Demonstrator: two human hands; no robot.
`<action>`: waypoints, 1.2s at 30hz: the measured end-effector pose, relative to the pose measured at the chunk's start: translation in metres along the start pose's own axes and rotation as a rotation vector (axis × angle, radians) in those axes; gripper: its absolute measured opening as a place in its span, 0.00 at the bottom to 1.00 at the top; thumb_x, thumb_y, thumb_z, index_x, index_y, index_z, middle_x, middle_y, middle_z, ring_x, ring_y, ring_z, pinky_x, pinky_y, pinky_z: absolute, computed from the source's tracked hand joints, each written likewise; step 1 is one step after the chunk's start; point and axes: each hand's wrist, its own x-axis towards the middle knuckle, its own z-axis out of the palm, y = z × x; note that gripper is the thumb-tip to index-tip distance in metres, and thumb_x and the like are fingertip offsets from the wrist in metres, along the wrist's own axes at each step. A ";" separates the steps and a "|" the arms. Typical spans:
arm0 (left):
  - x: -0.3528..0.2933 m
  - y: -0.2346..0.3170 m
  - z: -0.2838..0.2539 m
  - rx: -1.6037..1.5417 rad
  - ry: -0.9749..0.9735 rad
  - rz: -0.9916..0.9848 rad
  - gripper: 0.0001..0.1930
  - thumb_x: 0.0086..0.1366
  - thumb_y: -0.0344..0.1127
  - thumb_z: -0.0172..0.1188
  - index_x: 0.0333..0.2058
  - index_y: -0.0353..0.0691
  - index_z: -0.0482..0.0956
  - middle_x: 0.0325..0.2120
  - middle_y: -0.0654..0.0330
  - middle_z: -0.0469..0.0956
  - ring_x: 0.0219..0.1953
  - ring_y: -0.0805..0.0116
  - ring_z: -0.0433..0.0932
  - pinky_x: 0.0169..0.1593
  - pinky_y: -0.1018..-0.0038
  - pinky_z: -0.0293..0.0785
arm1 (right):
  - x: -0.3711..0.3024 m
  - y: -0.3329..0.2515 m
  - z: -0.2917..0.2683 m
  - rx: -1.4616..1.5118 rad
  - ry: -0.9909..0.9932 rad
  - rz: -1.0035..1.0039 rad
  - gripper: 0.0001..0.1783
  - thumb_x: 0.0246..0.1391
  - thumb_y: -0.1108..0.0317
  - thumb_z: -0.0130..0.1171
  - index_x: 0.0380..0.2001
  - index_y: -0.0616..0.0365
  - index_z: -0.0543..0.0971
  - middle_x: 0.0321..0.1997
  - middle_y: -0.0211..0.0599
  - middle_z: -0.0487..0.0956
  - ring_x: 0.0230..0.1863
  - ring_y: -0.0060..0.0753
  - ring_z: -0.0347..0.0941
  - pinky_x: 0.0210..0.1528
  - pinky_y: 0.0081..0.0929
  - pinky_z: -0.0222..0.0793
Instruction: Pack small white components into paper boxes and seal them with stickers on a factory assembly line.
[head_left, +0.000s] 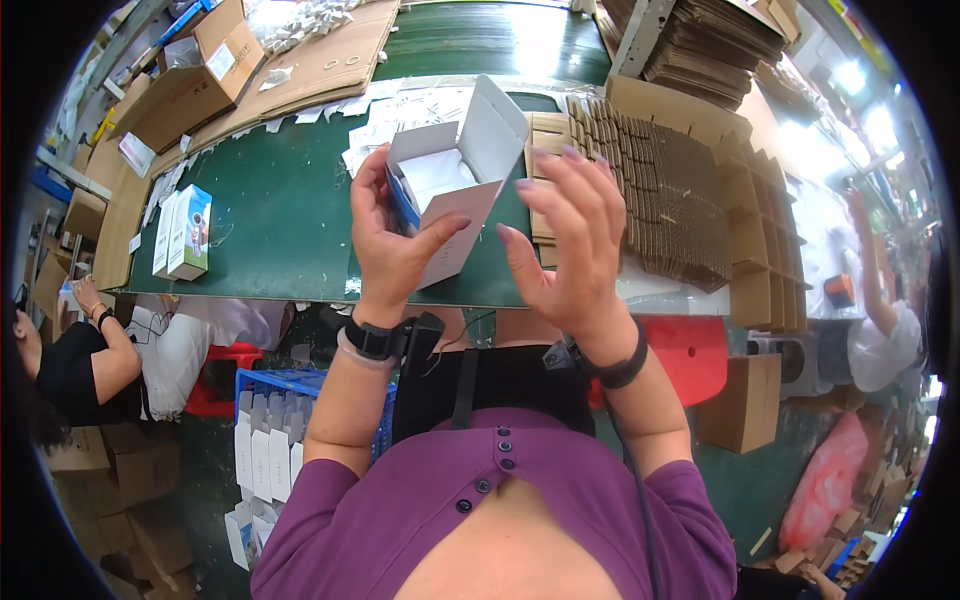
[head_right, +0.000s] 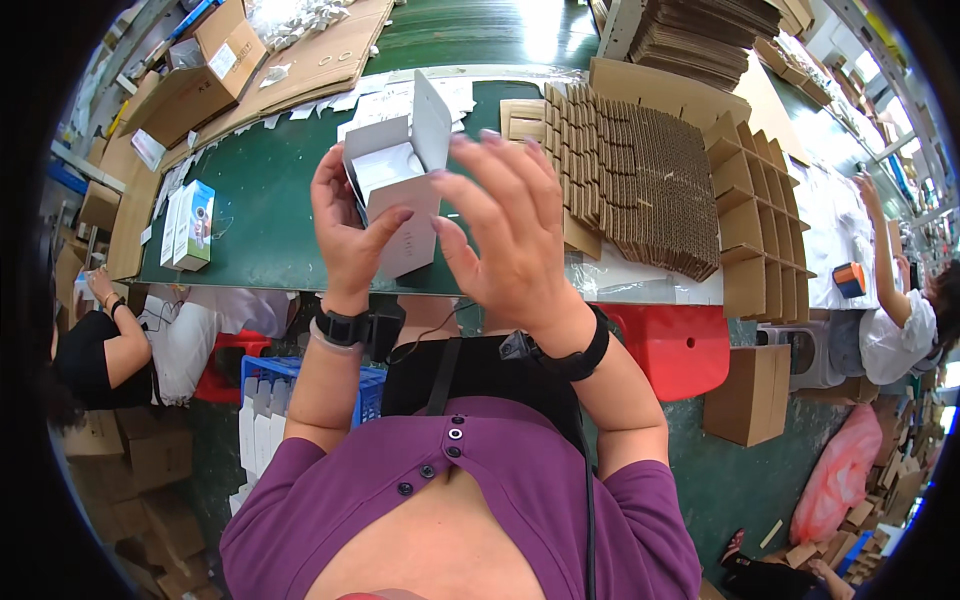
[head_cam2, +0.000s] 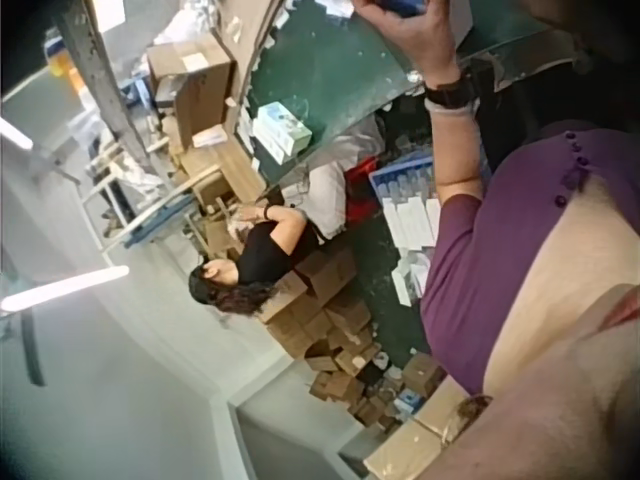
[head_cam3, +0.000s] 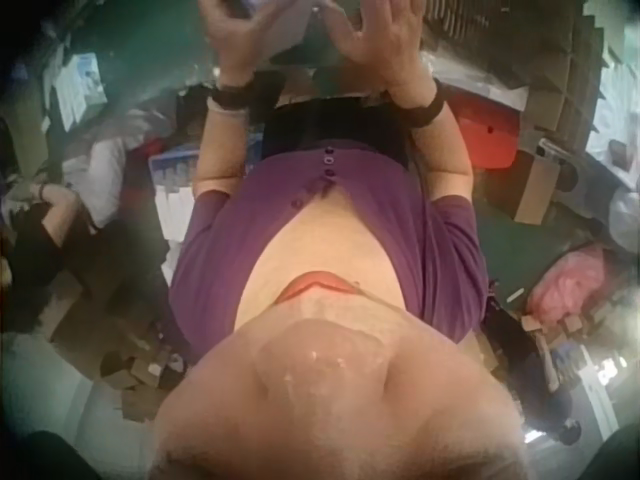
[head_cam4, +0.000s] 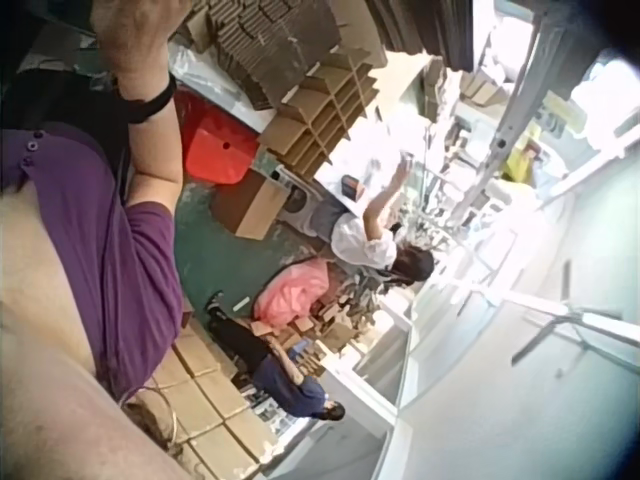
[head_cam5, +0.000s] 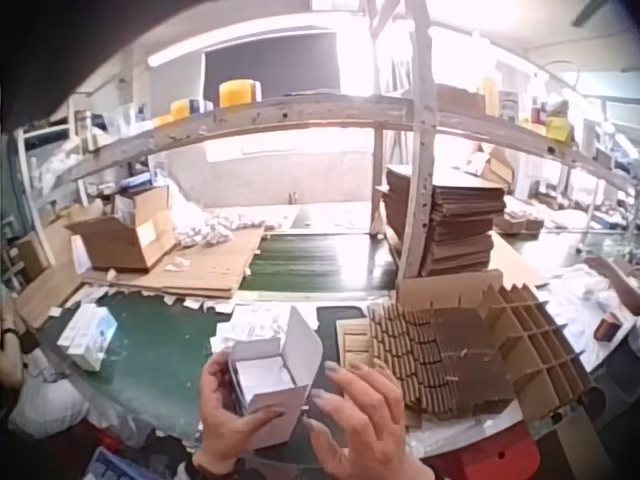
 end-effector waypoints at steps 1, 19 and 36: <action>-0.002 -0.004 0.000 0.001 0.004 0.003 0.56 0.41 0.37 0.85 0.64 0.34 0.56 0.56 0.54 0.68 0.57 0.63 0.69 0.62 0.67 0.67 | -0.005 0.000 0.007 0.119 0.030 0.118 0.29 0.55 0.67 0.64 0.59 0.62 0.68 0.62 0.49 0.73 0.66 0.54 0.64 0.71 0.45 0.52; -0.007 -0.013 0.000 -0.351 0.012 -0.170 0.32 0.76 0.53 0.41 0.67 0.33 0.56 0.61 0.52 0.65 0.65 0.60 0.63 0.69 0.65 0.53 | -0.023 0.013 0.061 1.477 -0.069 0.927 0.33 0.72 0.45 0.38 0.67 0.59 0.61 0.66 0.39 0.67 0.67 0.34 0.62 0.70 0.33 0.55; -0.004 0.016 0.024 -0.553 -0.099 -0.446 0.20 0.71 0.29 0.48 0.60 0.34 0.62 0.53 0.54 0.72 0.54 0.69 0.73 0.57 0.73 0.71 | -0.010 0.010 0.057 1.542 -0.057 1.113 0.22 0.66 0.67 0.44 0.61 0.58 0.65 0.55 0.37 0.74 0.54 0.25 0.73 0.57 0.24 0.68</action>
